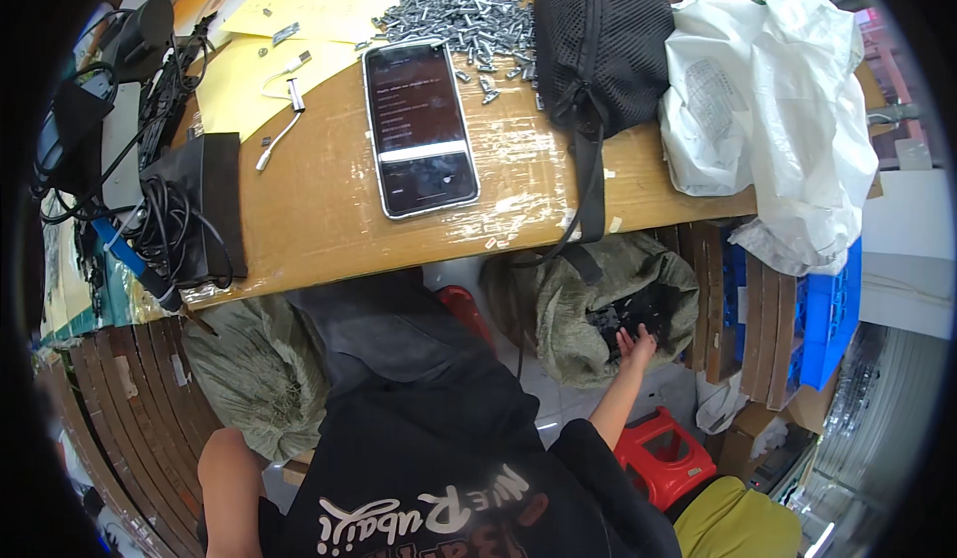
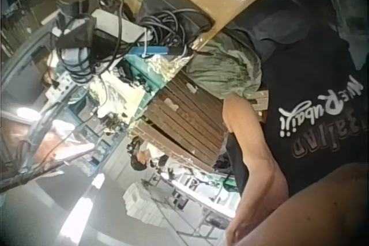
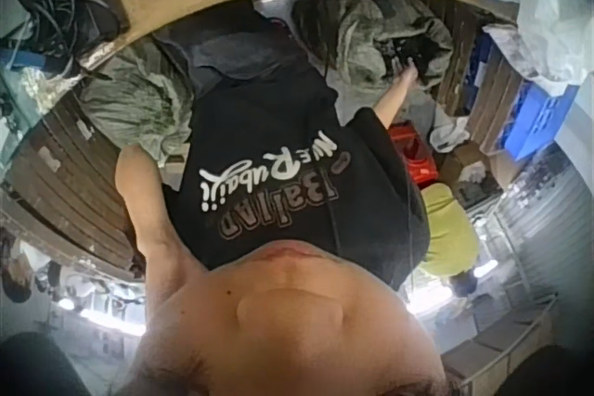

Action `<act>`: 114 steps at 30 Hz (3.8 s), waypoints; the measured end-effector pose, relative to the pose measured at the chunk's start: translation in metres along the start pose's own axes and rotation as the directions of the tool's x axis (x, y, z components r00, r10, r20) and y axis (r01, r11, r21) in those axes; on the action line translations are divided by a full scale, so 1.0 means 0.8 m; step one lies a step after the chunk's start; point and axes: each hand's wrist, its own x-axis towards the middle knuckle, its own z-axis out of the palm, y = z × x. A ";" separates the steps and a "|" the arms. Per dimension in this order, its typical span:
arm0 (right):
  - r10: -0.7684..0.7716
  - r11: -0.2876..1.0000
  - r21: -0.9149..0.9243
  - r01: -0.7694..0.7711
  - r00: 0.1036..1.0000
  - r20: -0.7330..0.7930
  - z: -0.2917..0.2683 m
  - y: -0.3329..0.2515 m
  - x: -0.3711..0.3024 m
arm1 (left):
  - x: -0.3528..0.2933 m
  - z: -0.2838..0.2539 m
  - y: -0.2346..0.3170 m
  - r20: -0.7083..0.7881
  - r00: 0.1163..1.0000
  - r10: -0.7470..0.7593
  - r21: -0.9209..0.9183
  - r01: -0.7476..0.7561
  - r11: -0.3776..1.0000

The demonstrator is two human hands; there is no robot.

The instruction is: Assembling small metal pins or springs into plastic housing components in a factory setting.

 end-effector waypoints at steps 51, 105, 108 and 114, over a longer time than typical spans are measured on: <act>-0.524 0.152 -0.099 0.983 0.165 0.835 0.416 -0.222 -0.430 | -0.046 -0.067 -0.021 -0.003 0.983 -0.182 -0.085 0.181 0.980; -0.632 0.191 -0.038 0.981 0.152 0.760 0.406 -0.212 -0.414 | -0.028 -0.018 -0.077 0.039 0.983 0.181 0.157 -0.185 0.970; -0.607 0.351 0.026 0.936 0.206 0.768 0.409 -0.205 -0.402 | -0.075 -0.070 -0.145 0.122 0.963 -0.240 0.618 0.115 0.778; -0.623 0.406 0.110 0.907 0.187 0.759 0.411 -0.200 -0.410 | -0.206 -0.179 -0.261 0.215 0.320 -0.923 0.831 0.436 0.345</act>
